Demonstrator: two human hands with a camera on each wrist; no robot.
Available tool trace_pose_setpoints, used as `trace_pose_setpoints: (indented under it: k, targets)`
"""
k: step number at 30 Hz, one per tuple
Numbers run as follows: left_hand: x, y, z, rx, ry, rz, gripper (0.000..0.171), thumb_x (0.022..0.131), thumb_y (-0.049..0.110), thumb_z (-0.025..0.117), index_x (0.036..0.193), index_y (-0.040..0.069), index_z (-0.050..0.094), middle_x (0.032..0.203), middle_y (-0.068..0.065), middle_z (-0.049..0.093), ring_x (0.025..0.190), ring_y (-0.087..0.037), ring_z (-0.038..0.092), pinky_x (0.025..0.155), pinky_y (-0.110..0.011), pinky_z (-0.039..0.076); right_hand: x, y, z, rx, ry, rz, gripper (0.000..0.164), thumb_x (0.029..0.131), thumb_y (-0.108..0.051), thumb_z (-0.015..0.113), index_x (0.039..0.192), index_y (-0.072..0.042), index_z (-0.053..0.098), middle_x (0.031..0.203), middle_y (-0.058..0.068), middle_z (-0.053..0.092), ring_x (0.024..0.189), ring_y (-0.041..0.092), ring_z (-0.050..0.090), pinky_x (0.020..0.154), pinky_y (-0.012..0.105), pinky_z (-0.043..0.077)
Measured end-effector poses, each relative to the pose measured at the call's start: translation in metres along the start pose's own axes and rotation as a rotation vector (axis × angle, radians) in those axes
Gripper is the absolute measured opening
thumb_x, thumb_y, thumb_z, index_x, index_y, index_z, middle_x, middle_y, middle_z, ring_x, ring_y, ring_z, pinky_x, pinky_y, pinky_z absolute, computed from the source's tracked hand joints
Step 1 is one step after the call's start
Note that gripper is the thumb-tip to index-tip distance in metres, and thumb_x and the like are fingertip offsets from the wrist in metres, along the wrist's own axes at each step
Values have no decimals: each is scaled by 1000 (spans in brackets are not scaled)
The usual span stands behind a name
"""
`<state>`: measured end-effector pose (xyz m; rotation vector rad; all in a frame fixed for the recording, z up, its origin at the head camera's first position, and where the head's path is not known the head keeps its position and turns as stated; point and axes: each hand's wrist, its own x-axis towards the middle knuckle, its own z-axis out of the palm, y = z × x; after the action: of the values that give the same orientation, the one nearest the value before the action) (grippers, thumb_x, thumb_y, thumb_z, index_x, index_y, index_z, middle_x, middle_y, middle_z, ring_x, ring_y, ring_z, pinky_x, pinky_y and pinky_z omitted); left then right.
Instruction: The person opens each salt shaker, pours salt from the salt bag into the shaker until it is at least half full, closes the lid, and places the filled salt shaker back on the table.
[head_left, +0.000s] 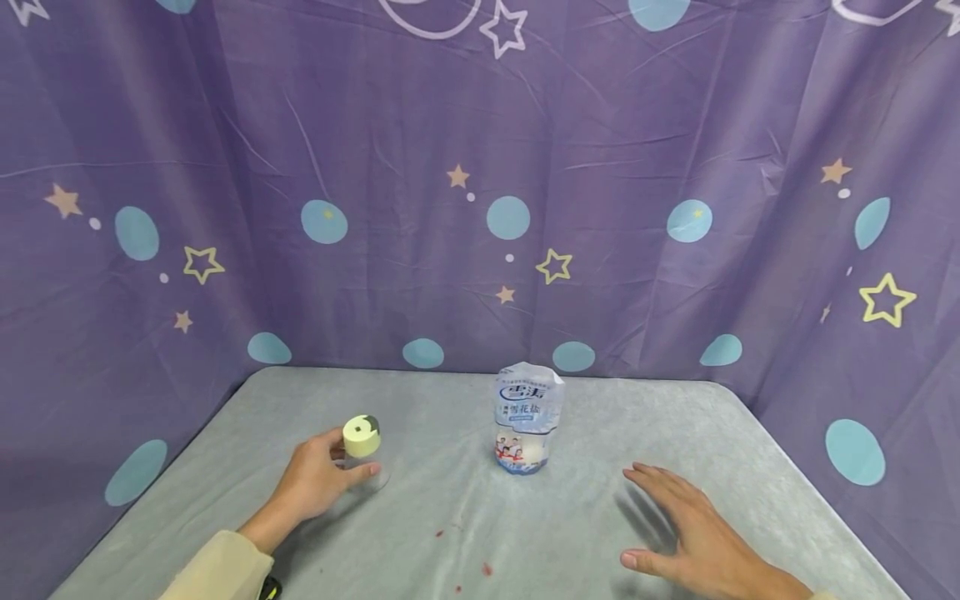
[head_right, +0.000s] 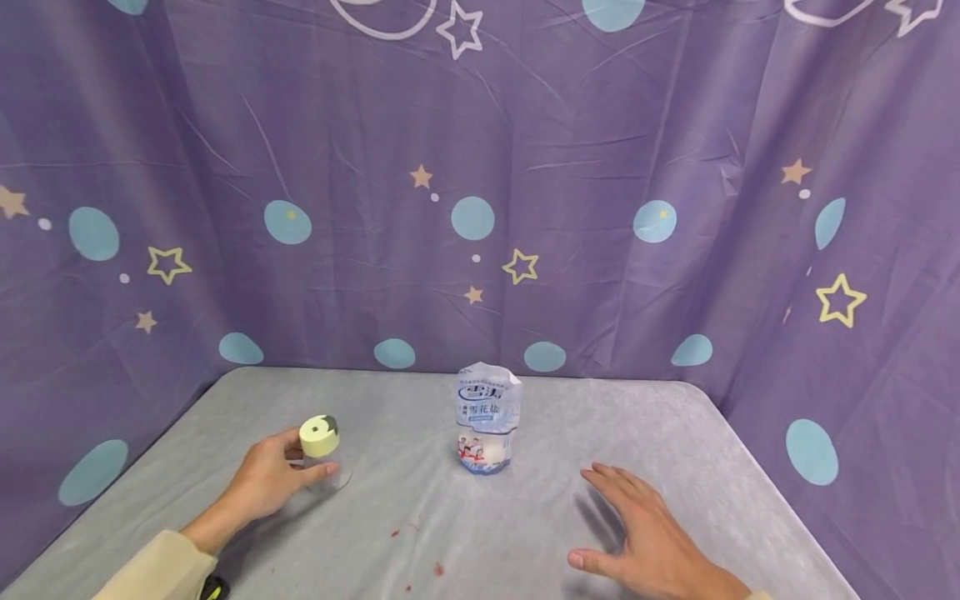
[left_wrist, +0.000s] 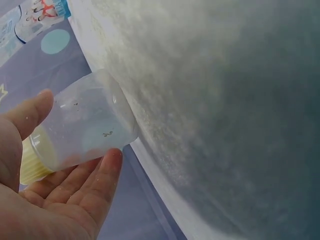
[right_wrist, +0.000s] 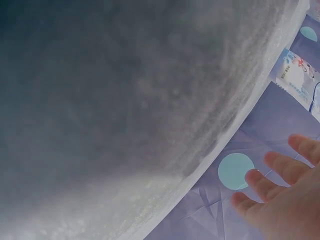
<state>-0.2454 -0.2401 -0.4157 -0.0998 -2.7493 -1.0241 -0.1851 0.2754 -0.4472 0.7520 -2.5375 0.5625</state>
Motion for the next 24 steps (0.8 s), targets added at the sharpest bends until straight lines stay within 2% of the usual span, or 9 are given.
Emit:
trace_pose_setpoints:
  k: [7, 13, 20, 24]
  targets:
    - [-4, 4, 1, -9, 3, 20, 57, 75, 34, 93, 117, 3, 69, 112, -13, 73, 101, -31, 69, 84, -48, 56, 0, -1, 0, -5, 5, -5, 93, 71, -58, 88, 151, -30, 49, 149, -6, 51, 134, 29, 49, 102, 40, 29]
    - [-8, 10, 1, -15, -11, 12, 56, 74, 36, 93, 114, 5, 69, 110, -10, 73, 101, -29, 69, 82, -47, 56, 0, -1, 1, -6, 20, -35, 94, 70, -57, 88, 150, -28, 50, 148, -4, 53, 132, 30, 50, 105, 25, 20]
    - [-12, 14, 4, -31, -33, -13, 56, 74, 36, 93, 116, 7, 69, 111, -7, 72, 102, -28, 68, 83, -47, 56, 1, -3, 0, -6, 16, -40, 94, 70, -57, 88, 151, -28, 50, 148, -6, 53, 132, 29, 50, 104, 30, 23]
    - [-14, 15, 6, -39, -30, -9, 55, 73, 34, 94, 115, 8, 70, 109, -5, 73, 101, -25, 69, 83, -45, 57, 1, -4, 0, -5, 11, -40, 94, 71, -58, 88, 151, -28, 50, 149, -7, 52, 132, 30, 50, 104, 29, 22]
